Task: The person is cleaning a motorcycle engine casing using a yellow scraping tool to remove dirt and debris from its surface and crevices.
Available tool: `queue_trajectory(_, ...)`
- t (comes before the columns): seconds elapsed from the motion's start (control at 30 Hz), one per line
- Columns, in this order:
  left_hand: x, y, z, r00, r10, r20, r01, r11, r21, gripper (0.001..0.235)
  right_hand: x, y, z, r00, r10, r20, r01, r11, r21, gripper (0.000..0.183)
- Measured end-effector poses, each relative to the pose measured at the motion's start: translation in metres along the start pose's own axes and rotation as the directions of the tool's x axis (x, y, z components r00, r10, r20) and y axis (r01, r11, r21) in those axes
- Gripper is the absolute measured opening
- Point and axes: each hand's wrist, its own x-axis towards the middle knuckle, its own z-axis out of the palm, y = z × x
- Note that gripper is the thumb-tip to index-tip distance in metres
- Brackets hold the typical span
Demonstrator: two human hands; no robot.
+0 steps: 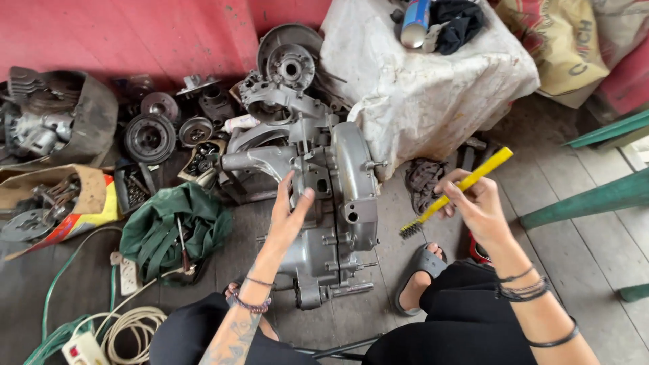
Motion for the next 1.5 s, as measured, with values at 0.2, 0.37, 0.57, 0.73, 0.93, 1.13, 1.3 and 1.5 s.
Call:
queue_trajectory(0.2, -0.004, 0.014, -0.019, 0.973, -0.229, 0.015, 0.228, 0.956, -0.184, 0.066, -0.024, -0.037, -0.019, 0.888, -0.039, 0.458, -0.023, 0.992, 0.128, 0.025)
queue_trajectory(0.37, -0.002, 0.006, -0.02, 0.989, -0.147, -0.003, 0.146, 0.983, -0.112, 0.058, -0.024, -0.041, -0.019, 0.797, -0.171, 0.579, 0.02, 0.966, 0.258, 0.031)
queue_trajectory(0.57, 0.008, -0.039, -0.004, 0.949, 0.301, -0.092, -0.256, 0.91, 0.326, 0.063, -0.029, -0.05, 0.016, 0.766, -0.142, 0.627, -0.024, 0.968, 0.248, 0.04)
queue_trajectory(0.73, -0.007, -0.014, 0.002, 0.866, 0.484, -0.126, -0.368, 0.786, 0.496, 0.051, -0.032, -0.035, 0.045, 0.795, -0.145, 0.589, 0.066, 0.986, 0.153, 0.055)
queue_trajectory(0.93, -0.003, -0.017, 0.008, 0.826, 0.558, -0.078, -0.456, 0.743, 0.49, 0.045, -0.026, -0.036, 0.036, 0.814, -0.219, 0.538, 0.291, 0.955, -0.052, 0.022)
queue_trajectory(1.13, -0.004, -0.012, 0.009, 0.829, 0.558, -0.031, -0.484, 0.744, 0.46, 0.038, -0.028, -0.06, 0.017, 0.816, -0.118, 0.566, 0.27, 0.943, -0.193, 0.017)
queue_trajectory(1.3, -0.001, -0.014, 0.011, 0.782, 0.618, -0.083, -0.543, 0.741, 0.395, 0.018, -0.033, -0.068, 0.003, 0.853, -0.183, 0.49, 0.215, 0.976, -0.011, 0.03)
queue_trajectory(1.5, -0.009, -0.022, 0.028, 0.801, 0.594, 0.068, -0.598, 0.794, 0.11, 0.019, -0.038, -0.074, 0.046, 0.847, -0.189, 0.497, 0.297, 0.943, -0.147, 0.057)
